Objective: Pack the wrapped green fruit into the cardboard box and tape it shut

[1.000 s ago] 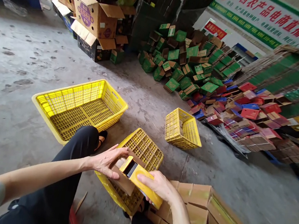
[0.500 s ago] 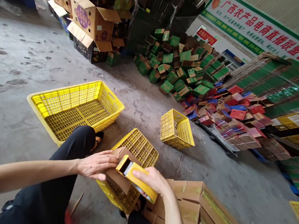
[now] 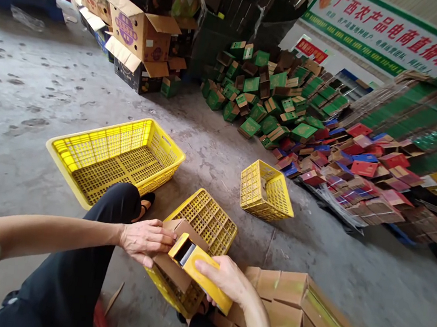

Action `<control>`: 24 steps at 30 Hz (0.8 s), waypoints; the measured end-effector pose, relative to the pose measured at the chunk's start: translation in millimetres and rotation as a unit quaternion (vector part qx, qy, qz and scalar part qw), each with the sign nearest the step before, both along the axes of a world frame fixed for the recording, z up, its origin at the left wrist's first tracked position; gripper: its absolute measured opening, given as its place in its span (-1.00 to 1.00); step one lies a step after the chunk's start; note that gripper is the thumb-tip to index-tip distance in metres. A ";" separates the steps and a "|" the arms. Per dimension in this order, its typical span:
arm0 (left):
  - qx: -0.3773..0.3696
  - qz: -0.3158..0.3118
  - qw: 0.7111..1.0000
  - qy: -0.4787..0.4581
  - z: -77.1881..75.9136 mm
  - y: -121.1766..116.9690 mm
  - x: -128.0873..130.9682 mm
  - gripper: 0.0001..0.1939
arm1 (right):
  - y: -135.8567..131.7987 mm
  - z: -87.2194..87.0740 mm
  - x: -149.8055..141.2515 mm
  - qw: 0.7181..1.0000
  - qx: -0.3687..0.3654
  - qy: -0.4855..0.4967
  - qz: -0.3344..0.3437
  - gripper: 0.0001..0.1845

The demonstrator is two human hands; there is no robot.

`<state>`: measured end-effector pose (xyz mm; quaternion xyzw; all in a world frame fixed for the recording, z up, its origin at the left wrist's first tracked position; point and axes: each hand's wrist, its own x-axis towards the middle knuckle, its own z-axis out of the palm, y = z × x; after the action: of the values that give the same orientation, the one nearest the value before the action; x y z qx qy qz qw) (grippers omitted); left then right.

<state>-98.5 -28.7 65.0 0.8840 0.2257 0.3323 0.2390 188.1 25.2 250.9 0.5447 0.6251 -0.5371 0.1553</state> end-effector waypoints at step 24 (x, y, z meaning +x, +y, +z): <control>-0.052 0.010 0.999 0.003 -2.5 6.9 -2.3 -0.22 | 8.8 -4.2 5.4 0.999 0.025 -0.023 0.028 -0.40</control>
<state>-100.8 -21.7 62.5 0.8693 0.2520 0.3197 0.2804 193.6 34.0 246.6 0.5431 0.6492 -0.5043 0.1710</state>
